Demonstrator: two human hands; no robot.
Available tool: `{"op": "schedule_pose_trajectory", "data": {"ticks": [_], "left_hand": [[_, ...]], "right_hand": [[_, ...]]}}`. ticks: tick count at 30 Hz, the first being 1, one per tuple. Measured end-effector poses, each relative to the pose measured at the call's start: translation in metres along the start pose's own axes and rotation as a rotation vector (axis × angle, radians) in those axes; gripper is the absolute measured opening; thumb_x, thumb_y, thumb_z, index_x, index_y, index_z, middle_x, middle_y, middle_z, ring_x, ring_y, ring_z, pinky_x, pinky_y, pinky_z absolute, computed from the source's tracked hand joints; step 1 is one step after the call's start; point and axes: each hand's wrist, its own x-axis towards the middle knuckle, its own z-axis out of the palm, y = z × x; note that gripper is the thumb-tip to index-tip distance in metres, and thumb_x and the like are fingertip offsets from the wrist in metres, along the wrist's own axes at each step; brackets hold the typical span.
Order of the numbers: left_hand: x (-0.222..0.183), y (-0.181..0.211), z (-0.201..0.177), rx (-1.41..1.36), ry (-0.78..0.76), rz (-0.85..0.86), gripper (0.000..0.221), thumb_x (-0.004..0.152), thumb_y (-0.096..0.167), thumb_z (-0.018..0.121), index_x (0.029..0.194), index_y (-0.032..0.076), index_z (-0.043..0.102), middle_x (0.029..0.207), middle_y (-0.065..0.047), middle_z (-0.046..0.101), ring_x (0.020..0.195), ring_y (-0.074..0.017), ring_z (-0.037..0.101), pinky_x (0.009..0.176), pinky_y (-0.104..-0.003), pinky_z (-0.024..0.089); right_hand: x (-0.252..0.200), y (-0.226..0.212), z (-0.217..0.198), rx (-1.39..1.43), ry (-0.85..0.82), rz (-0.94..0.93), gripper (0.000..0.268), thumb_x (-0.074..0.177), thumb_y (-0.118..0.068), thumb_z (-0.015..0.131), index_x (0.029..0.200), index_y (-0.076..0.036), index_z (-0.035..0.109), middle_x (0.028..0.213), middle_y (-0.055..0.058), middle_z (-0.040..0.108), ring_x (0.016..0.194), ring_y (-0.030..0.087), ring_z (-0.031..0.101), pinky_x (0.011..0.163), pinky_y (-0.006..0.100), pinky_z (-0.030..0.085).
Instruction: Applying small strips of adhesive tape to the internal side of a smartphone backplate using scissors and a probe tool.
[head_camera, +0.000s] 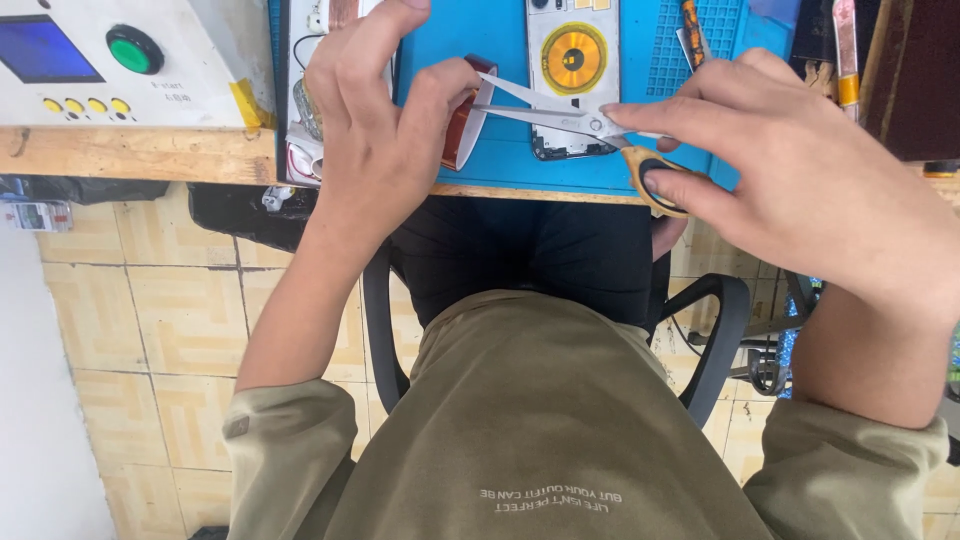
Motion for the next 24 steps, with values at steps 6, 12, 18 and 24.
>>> {"op": "schedule_pose_trajectory", "data": {"ticks": [6, 12, 18, 24], "left_hand": [[-0.003, 0.001, 0.007, 0.025, 0.025, 0.030, 0.051, 0.119, 0.042, 0.115, 0.137, 0.023, 0.072, 0.156, -0.014, 0.038, 0.142, -0.0363, 0.050, 0.115, -0.052, 0.051], [0.005, 0.002, 0.011, 0.058, 0.132, 0.105, 0.036, 0.119, 0.041, 0.107, 0.126, 0.022, 0.077, 0.149, -0.013, 0.045, 0.134, -0.0322, 0.053, 0.110, -0.049, 0.047], [0.002, 0.005, 0.009, 0.062, 0.133, 0.052, 0.016, 0.121, 0.023, 0.097, 0.124, 0.023, 0.081, 0.150, -0.011, 0.040, 0.129, -0.0325, 0.054, 0.108, -0.051, 0.048], [-0.003, 0.003, 0.010, 0.065, 0.200, -0.030, 0.021, 0.117, 0.024, 0.096, 0.123, 0.026, 0.076, 0.146, -0.010, 0.045, 0.129, -0.0286, 0.049, 0.103, -0.046, 0.051]], "right_hand": [[0.007, -0.006, 0.005, -0.075, 0.053, -0.103, 0.053, 0.106, -0.024, 0.073, 0.157, -0.010, 0.070, 0.114, 0.014, 0.065, 0.109, 0.036, 0.057, 0.104, 0.051, 0.048], [0.018, -0.008, 0.012, -0.021, 0.085, -0.155, 0.049, 0.107, -0.018, 0.073, 0.154, -0.005, 0.071, 0.110, 0.015, 0.063, 0.105, 0.036, 0.060, 0.105, 0.050, 0.044], [0.025, -0.003, 0.019, -0.034, 0.093, -0.185, 0.050, 0.110, -0.016, 0.073, 0.157, -0.003, 0.070, 0.108, 0.016, 0.063, 0.104, 0.035, 0.061, 0.104, 0.050, 0.046], [0.033, -0.001, 0.019, -0.056, 0.121, -0.197, 0.045, 0.113, -0.013, 0.073, 0.157, -0.004, 0.074, 0.110, 0.015, 0.066, 0.104, 0.035, 0.062, 0.099, 0.049, 0.047]]}}
